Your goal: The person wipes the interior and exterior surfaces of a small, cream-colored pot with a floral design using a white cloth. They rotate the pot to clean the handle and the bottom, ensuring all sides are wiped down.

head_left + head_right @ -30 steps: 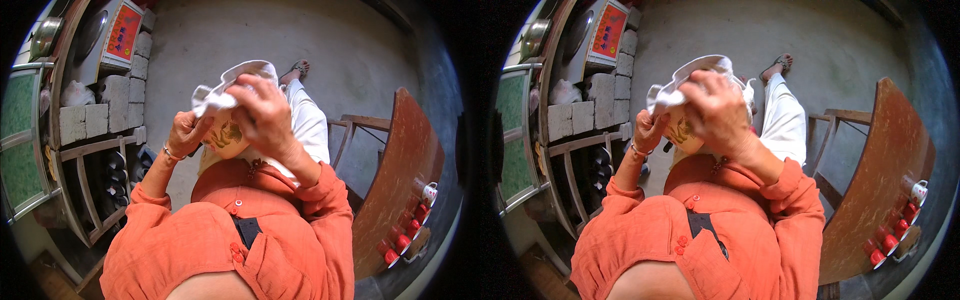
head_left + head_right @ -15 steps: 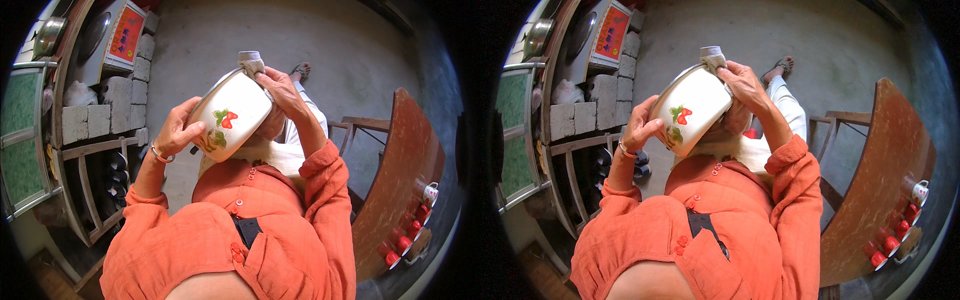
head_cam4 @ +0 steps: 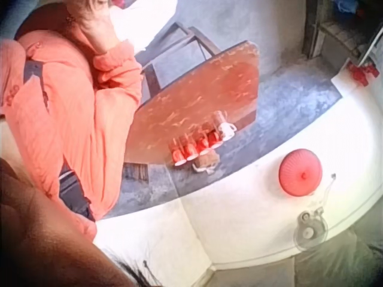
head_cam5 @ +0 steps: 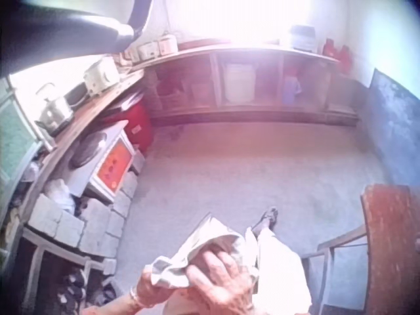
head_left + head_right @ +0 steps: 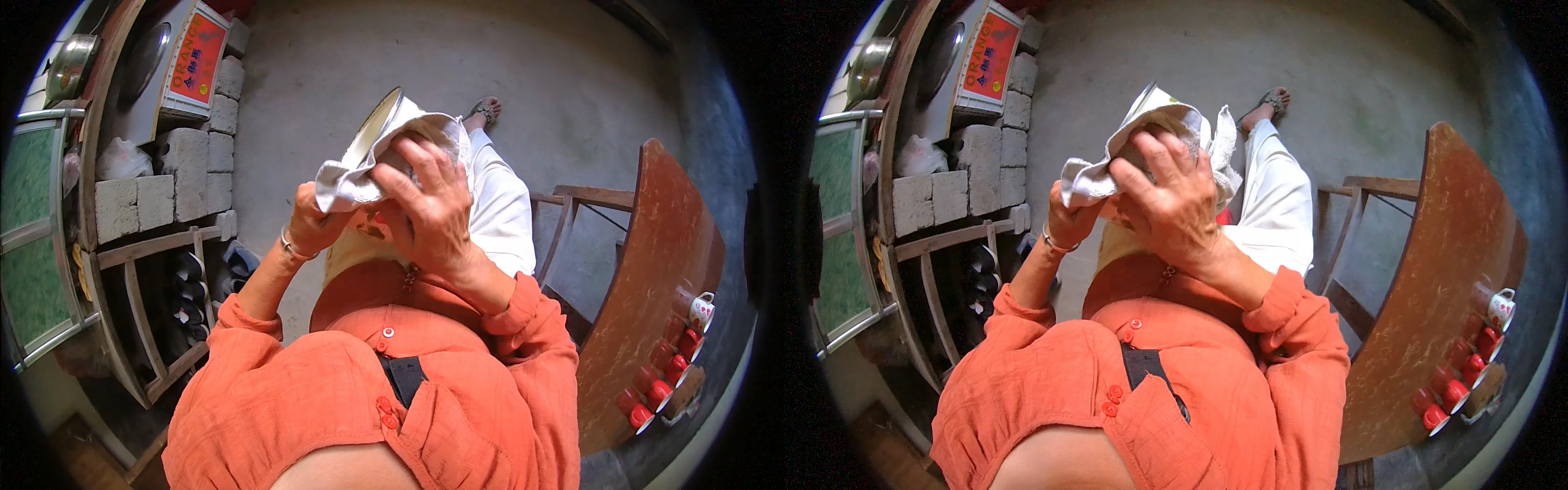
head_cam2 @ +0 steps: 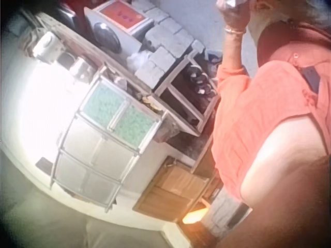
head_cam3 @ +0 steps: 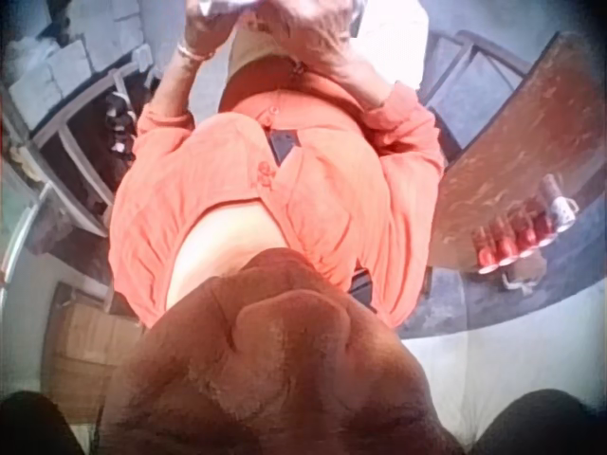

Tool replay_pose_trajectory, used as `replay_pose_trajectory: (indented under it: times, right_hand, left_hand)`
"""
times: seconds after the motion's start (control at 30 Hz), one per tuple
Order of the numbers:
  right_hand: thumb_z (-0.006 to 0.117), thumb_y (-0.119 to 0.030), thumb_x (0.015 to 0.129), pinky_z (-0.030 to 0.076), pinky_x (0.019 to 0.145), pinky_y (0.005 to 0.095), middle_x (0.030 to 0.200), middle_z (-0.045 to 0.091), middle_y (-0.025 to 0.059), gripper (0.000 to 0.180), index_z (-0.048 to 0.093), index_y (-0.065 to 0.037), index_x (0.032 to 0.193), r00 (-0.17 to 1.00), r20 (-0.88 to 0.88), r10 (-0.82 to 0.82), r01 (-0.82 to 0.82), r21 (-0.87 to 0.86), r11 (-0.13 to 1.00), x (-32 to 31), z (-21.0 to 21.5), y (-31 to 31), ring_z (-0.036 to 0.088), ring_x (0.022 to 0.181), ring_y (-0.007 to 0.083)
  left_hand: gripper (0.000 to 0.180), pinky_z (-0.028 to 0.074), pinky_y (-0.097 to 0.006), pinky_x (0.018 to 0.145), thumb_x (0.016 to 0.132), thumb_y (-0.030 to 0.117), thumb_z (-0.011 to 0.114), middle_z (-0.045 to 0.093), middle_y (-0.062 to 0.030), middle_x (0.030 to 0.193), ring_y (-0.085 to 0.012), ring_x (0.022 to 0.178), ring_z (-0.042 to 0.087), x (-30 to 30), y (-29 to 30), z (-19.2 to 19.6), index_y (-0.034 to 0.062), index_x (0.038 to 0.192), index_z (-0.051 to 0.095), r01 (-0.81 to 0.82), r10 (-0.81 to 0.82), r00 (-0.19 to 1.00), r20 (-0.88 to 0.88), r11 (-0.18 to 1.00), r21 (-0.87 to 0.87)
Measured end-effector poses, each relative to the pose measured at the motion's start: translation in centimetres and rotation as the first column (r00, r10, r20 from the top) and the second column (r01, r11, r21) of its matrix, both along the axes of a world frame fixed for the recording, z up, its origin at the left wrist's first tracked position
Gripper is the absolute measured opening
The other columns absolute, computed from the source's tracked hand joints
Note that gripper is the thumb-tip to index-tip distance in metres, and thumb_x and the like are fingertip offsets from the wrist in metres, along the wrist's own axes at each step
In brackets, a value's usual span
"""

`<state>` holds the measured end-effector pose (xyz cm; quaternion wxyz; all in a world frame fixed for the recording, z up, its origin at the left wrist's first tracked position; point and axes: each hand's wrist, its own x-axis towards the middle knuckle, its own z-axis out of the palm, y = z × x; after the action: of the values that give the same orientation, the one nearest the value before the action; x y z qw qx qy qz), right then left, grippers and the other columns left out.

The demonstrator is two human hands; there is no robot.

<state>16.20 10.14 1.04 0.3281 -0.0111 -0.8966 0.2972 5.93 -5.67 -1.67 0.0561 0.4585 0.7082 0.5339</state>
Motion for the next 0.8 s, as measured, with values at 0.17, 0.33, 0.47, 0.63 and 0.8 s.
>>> replay_pose_trajectory:
  times: [0.17,0.33,0.47,0.63,0.8]
  right_hand:
    - [0.059,-0.008,0.082,0.047,0.08,0.0334,0.102,0.063,0.0094,0.023,0.063,-0.006,0.105,0.976,0.156,0.151,-0.047,-0.529,0.848,-3.7,-1.7,4.4,0.06,0.092,0.0229]
    - [0.053,-0.014,0.091,0.048,0.076,0.0307,0.091,0.064,0.0077,0.021,0.063,-0.002,0.106,0.908,0.259,0.33,0.031,-0.826,0.563,-6.3,-2.2,6.8,0.059,0.082,0.0175]
    - [0.062,-0.013,0.077,0.044,0.08,0.0402,0.112,0.06,0.0124,0.027,0.064,-0.011,0.103,0.998,0.057,-0.023,0.038,-0.278,0.96,-2.7,-1.9,2.6,0.057,0.1,0.0307]
    - [0.065,-0.01,0.07,0.04,0.083,0.0447,0.115,0.056,0.0114,0.035,0.063,-0.013,0.105,0.999,-0.016,-0.051,0.048,-0.113,0.992,-0.1,-0.7,-0.4,0.052,0.109,0.0317]
    - [0.053,-0.009,0.083,0.048,0.08,0.0358,0.098,0.064,0.0091,0.023,0.063,-0.006,0.105,0.969,0.204,0.141,-0.002,-0.562,0.827,-4.2,-1.5,4.5,0.062,0.091,0.0286]
  left_hand:
    - [0.018,0.034,-0.028,0.044,0.091,0.017,0.063,0.039,-0.0056,0.054,-0.0139,0.045,0.037,0.1,-1.7,0.2,0.0003,0.083,0.065,0.07,-0.042,0.982,0.183,0.987,-0.146]
    - [0.017,0.033,-0.028,0.043,0.091,0.016,0.062,0.034,-0.0051,0.055,-0.0139,0.044,0.035,0.6,-1.7,-0.2,-0.0002,0.087,0.065,0.049,-0.034,0.984,0.174,0.995,-0.081]
    - [0.014,0.037,-0.027,0.045,0.09,0.013,0.063,0.043,-0.0048,0.054,-0.0124,0.045,0.043,0.5,-1.8,-0.4,0.0001,0.088,0.067,0.049,-0.023,0.967,0.252,0.994,-0.099]
    - [0.014,0.038,-0.027,0.045,0.089,0.012,0.063,0.051,-0.0052,0.055,-0.0122,0.044,0.045,0.4,-1.5,-1.0,0.0006,0.082,0.067,0.068,-0.064,0.987,0.144,0.997,-0.026]
    - [0.013,0.037,-0.028,0.044,0.09,0.012,0.063,0.047,-0.006,0.053,-0.0132,0.044,0.045,0.4,-1.9,-0.5,0.0007,0.084,0.065,0.107,-0.082,0.976,0.199,0.987,-0.117]
